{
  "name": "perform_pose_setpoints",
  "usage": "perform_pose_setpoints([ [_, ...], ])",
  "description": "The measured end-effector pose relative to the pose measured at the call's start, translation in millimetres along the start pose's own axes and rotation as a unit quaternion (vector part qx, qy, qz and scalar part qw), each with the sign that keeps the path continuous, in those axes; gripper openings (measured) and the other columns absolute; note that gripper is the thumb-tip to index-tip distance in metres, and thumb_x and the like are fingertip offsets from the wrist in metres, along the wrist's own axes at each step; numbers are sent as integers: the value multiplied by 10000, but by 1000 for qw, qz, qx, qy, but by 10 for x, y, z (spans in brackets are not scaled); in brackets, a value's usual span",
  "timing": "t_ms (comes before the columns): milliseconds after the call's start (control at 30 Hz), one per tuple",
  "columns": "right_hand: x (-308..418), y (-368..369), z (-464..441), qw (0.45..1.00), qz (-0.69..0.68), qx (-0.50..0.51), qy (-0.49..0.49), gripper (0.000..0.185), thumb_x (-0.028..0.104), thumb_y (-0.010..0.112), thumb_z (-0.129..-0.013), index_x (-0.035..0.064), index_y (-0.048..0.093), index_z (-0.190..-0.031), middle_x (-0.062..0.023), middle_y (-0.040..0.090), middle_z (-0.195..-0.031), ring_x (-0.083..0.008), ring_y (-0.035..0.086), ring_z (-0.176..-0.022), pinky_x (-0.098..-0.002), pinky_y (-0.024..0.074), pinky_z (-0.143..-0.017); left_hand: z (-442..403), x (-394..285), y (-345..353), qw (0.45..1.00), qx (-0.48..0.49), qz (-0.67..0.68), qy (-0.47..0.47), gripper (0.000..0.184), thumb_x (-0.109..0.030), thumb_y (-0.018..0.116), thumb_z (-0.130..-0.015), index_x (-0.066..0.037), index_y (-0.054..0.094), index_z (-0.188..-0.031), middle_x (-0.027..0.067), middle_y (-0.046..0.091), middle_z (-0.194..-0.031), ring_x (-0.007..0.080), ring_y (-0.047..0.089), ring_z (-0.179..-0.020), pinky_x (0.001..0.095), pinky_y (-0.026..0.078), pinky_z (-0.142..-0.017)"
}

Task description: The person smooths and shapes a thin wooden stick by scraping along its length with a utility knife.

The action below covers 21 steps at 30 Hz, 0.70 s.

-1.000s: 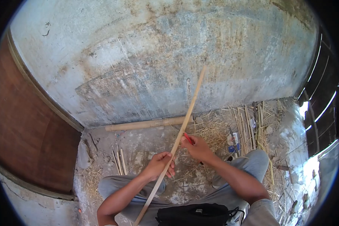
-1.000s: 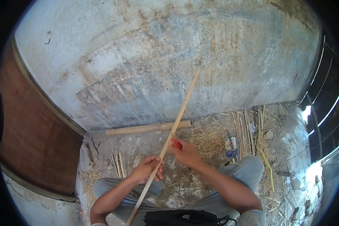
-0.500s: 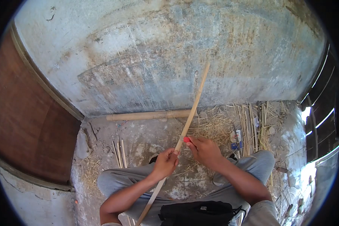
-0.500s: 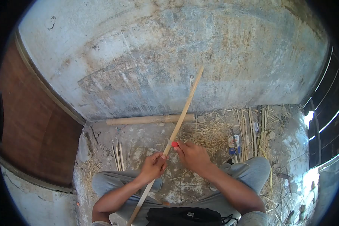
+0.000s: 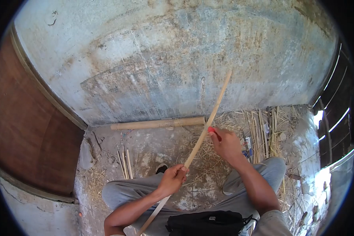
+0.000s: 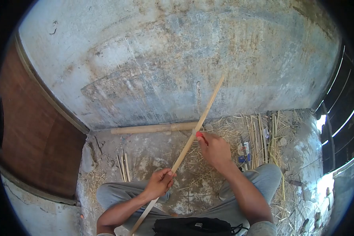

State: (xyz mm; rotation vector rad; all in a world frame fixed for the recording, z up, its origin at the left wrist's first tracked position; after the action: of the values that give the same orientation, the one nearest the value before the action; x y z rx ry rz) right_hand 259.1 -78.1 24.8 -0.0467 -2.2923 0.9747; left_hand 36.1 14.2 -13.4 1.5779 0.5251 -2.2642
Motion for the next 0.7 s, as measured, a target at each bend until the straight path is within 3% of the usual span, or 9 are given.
perform_pose_setpoints([
  [133,14,3,-5,980,-132,20,147,320,311,649,-920,-7,683,-920,-45,527,-560,-136,503,-494,-302,409,-483,-15,-43,14,999,20,-2,40,274,-247,416,-1052,-22,568,-1082,-16,472,-638,43,397,-459,229,324,-411],
  [200,19,258,179,904,-348,62,241,334,312,662,-927,-10,662,-839,30,492,-578,-61,412,-522,-258,320,-466,-28,-67,32,998,28,-18,57,276,-235,402,-1056,-11,561,-1087,-26,459,-619,36,373,-441,228,304,-401],
  [333,199,484,458,861,-395,141,289,229,256,614,-960,42,654,-885,23,554,-624,-45,453,-492,-236,323,-422,82,-134,-10,997,75,2,-9,312,-270,447,-1041,-8,543,-1179,53,565,-711,95,530,-552,235,407,-501],
  [400,230,395,391,770,-517,88,362,213,247,622,-956,51,628,-872,-21,612,-660,-17,390,-463,-210,267,-404,369,-201,-59,949,-31,-267,165,527,-379,584,-962,-4,464,-1312,185,620,-1033,251,618,-1009,373,466,-838],
  [467,199,290,243,758,-540,46,362,200,237,618,-958,49,624,-889,-40,633,-679,-20,373,-452,-215,262,-401,932,-505,-170,849,-75,-467,236,779,-440,686,-873,-10,336,-1420,265,455,-1345,372,403,-1316,533,289,-1049],
  [533,138,217,159,740,-564,3,366,188,227,614,-961,47,619,-907,-59,654,-699,-23,357,-441,-219,257,-398,1507,-546,-276,754,-158,-613,175,883,-436,747,-817,-26,280,-1444,259,360,-1429,405,282,-1380,601,171,-1070],
  [633,74,35,132,720,-586,-53,368,180,199,599,-968,34,622,-897,-107,681,-739,-34,351,-431,-227,266,-397,2160,-470,-544,627,-335,-675,197,587,-399,688,-874,-27,480,-1277,145,553,-1068,266,535,-990,457,402,-889],
  [667,65,-6,112,718,-586,-53,371,180,199,599,-968,34,622,-897,-107,681,-739,-34,351,-431,-227,266,-397,2317,-395,-610,611,-383,-664,197,511,-415,656,-895,-2,564,-1181,90,596,-883,230,564,-830,430,437,-822],
  [700,37,-60,87,722,-584,-77,363,189,205,595,-971,31,622,-903,-108,675,-736,-37,355,-437,-225,270,-401,2460,-186,-653,673,-370,-624,143,552,-394,682,-868,-2,527,-1225,127,589,-1006,288,538,-958,491,374,-911],
])
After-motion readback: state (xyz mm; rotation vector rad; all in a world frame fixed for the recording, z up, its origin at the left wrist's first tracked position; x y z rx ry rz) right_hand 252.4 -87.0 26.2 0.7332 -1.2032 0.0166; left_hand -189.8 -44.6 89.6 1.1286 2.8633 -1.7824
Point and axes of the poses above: each hand's wrist, its own z-axis away from the middle knuckle, its own y-axis out of the palm, x = y × z, the point moved 3 cm from there along -z, towards the middle knuckle
